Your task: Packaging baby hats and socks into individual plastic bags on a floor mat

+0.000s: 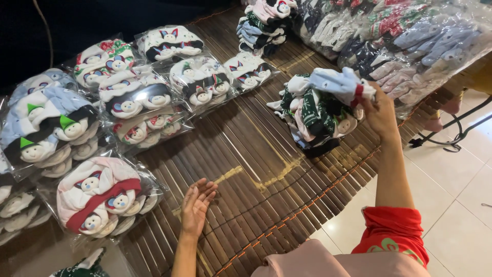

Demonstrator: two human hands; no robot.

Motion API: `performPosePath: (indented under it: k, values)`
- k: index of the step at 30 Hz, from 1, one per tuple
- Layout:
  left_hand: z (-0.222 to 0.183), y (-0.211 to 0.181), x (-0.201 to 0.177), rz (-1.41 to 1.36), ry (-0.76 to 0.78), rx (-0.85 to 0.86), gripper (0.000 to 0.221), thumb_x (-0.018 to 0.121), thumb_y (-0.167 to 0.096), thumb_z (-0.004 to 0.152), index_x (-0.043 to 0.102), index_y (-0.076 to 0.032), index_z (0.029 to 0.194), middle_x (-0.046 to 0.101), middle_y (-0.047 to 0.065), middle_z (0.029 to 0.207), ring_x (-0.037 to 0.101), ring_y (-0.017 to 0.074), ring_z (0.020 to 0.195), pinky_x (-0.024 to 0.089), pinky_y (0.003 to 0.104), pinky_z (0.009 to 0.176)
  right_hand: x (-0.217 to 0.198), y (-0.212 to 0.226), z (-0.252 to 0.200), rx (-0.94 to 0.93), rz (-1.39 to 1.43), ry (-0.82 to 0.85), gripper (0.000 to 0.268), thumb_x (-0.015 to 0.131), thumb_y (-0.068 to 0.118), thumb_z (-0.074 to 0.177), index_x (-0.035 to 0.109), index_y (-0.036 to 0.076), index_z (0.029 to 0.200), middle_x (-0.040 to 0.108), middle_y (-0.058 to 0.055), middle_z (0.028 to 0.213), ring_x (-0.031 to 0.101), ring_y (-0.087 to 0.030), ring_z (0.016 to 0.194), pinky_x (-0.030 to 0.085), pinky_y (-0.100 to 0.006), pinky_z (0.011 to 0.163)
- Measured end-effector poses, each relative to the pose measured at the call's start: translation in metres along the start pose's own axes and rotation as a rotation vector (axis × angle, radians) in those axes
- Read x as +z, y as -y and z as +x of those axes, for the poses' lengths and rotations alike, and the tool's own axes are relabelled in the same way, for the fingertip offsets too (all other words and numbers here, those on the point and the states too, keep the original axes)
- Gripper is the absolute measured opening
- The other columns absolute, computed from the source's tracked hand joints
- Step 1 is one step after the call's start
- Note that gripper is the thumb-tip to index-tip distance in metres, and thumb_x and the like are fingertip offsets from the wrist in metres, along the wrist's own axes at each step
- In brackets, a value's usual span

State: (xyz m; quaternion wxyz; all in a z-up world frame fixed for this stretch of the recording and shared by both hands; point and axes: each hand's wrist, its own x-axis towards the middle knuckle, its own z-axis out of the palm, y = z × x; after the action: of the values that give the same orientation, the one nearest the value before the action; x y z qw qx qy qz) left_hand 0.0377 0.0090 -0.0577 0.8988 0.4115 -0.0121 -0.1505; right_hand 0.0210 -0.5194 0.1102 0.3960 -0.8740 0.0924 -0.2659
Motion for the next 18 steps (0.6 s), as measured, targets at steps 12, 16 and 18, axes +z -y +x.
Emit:
performPosePath:
  k: [12, 16, 18]
  values:
    - [0.000, 0.001, -0.001, -0.005, 0.008, -0.001, 0.041, 0.049, -0.020, 0.103, 0.056, 0.005, 0.134, 0.068, 0.023, 0.119, 0.066, 0.0311, 0.115, 0.054, 0.040, 0.099, -0.041, -0.043, 0.045, 0.290, 0.615, -0.349, 0.044, 0.057, 0.045, 0.104, 0.057, 0.017, 0.139, 0.068, 0.003, 0.125, 0.070, -0.006, 0.108, 0.060, -0.019, 0.092]
    - [0.002, 0.002, -0.004, -0.032, 0.000, -0.017, 0.039, 0.048, -0.019, 0.104, 0.056, 0.005, 0.134, 0.067, 0.023, 0.119, 0.066, 0.0316, 0.115, 0.054, 0.040, 0.098, -0.042, 0.020, 0.053, 0.384, 0.723, -0.371, 0.065, 0.065, 0.063, 0.090, 0.052, 0.024, 0.142, 0.068, 0.003, 0.128, 0.074, -0.011, 0.102, 0.067, -0.026, 0.075]
    - [0.003, 0.005, -0.009, -0.081, 0.025, -0.024, 0.039, 0.049, -0.019, 0.103, 0.055, 0.005, 0.134, 0.067, 0.023, 0.120, 0.065, 0.0317, 0.116, 0.053, 0.040, 0.099, -0.029, 0.051, 0.053, 0.256, 0.674, -0.308, 0.064, 0.061, 0.067, 0.090, 0.054, 0.029, 0.141, 0.060, -0.003, 0.141, 0.064, -0.029, 0.130, 0.066, -0.055, 0.102]
